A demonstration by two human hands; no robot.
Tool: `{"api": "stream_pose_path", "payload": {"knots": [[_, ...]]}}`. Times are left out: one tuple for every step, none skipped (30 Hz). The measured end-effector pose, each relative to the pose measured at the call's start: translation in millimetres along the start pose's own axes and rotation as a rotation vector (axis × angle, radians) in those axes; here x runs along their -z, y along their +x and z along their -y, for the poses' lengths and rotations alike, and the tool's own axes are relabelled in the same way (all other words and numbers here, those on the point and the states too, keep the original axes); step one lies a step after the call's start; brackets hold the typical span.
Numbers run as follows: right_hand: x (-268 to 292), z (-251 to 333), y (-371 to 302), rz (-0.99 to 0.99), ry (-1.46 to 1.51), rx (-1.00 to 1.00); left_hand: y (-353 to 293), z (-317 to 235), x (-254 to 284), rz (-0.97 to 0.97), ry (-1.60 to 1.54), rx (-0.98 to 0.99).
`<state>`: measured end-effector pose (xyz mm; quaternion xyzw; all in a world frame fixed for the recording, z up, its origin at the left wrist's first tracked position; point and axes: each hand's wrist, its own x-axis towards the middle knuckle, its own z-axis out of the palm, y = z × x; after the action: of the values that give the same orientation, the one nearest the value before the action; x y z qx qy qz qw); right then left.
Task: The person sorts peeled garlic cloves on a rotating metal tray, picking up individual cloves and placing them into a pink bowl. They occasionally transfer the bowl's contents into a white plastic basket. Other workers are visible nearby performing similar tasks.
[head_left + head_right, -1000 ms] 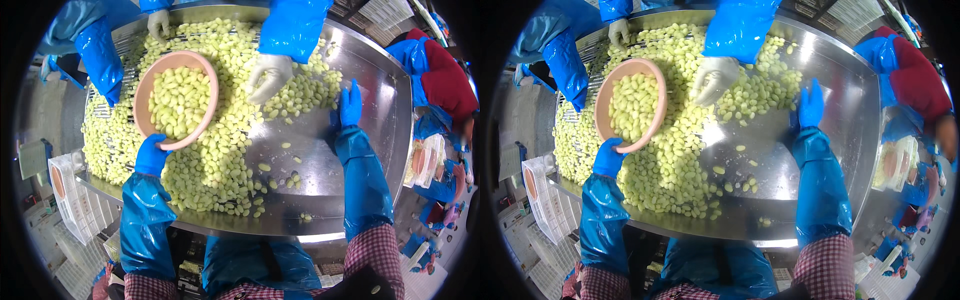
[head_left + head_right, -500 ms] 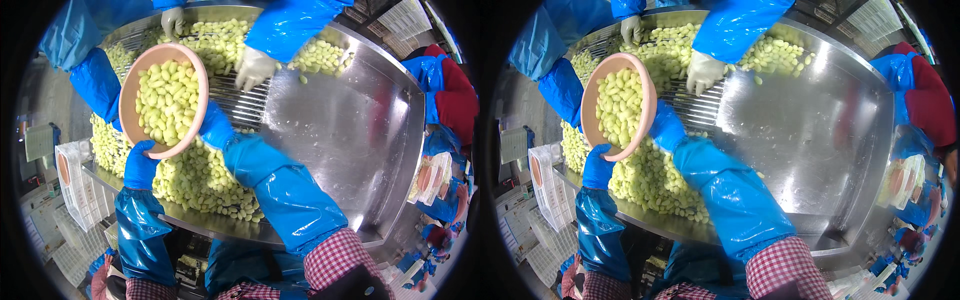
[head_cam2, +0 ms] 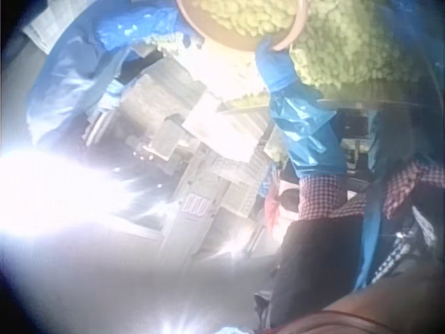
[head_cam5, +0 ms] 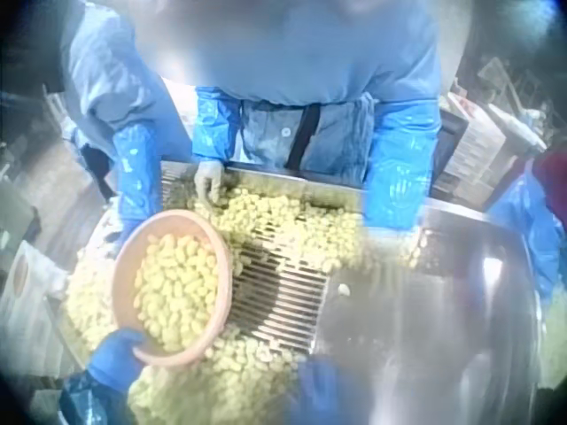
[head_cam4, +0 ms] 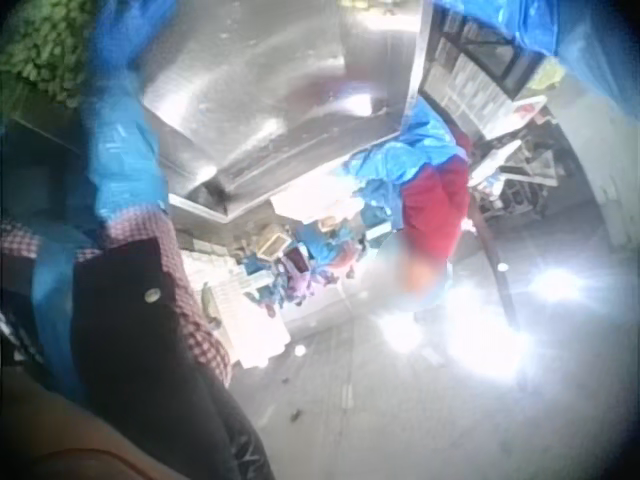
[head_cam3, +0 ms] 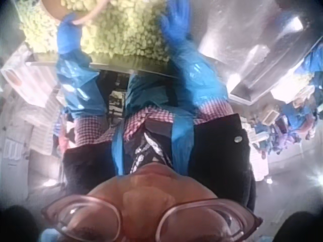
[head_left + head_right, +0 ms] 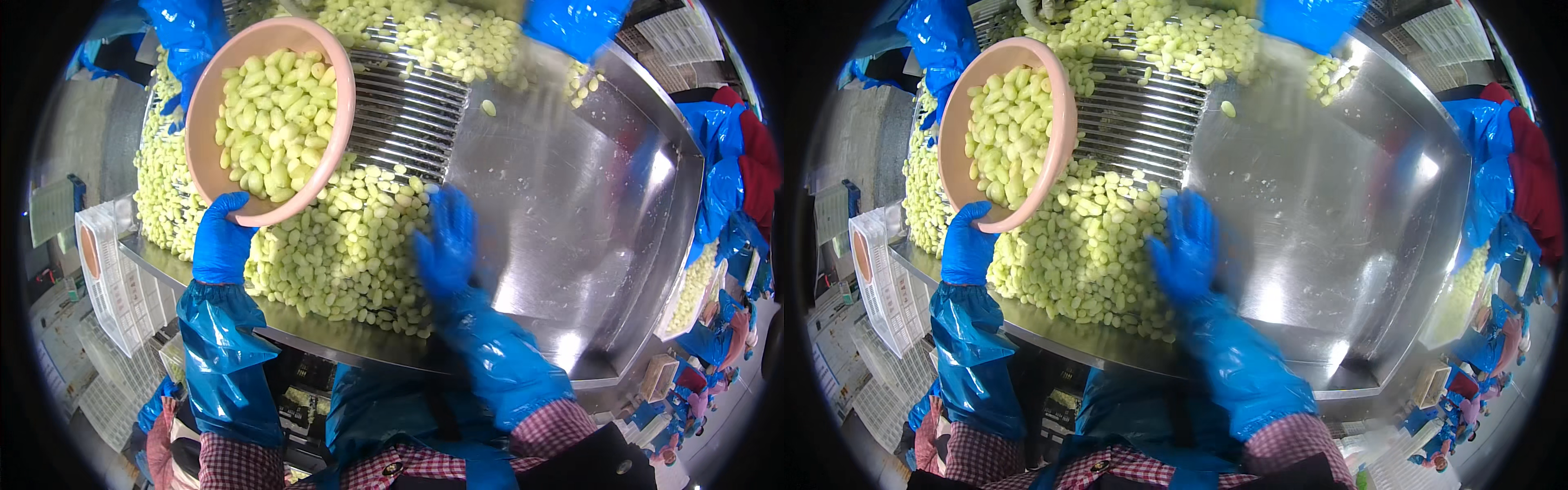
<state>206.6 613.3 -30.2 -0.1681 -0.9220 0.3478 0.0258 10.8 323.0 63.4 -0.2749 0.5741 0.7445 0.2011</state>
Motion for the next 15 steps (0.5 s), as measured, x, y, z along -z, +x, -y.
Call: {"api": "stream_pose_path", "payload": {"knots": [[-25,29,29,-0.105,0.072,0.079,-1,0,1,-0.011,0.002,-0.006],[-45,58,54,-0.149,0.039,0.119,-2,-1,2,0.005,-0.044,-0.009],[-63,90,74,0.02,0.753,-0.016,-4,-1,4,0.065,0.607,-0.252],[-73,120,87,0.158,1.49,-0.145,-4,-3,4,0.077,0.515,-0.233],[-76,141,92,0.209,1.547,-0.172,-4,-4,4,0.051,0.415,-0.178],[-72,153,93,0.228,1.628,-0.187,-4,-5,4,0.026,0.311,-0.123],[-62,160,88,0.316,1.675,-0.263,-3,-6,4,0.031,0.333,-0.121],[-45,148,76,0.142,1.056,0.192,-1,-6,3,0.061,0.395,-0.16],[-14,113,57,0.074,0.376,0.516,0,-7,4,0.033,0.261,-0.079],[16,76,32,0.043,0.244,0.447,1,-8,4,0.002,0.126,0.009],[47,38,9,0.11,0.166,0.314,2,-5,5,0.052,0.116,-0.013],[65,-1,-15,0.18,0.059,-0.038,5,-5,6,0.03,0.011,0.052],[98,-40,-43,0.084,-0.101,0.044,6,-2,8,0.025,0.132,0.007],[116,-69,-70,0.117,-0.259,0.033,8,0,10,0.035,0.117,-0.017],[132,-86,-95,0.281,-0.27,0.154,8,3,13,0.048,0.165,-0.029]]}}
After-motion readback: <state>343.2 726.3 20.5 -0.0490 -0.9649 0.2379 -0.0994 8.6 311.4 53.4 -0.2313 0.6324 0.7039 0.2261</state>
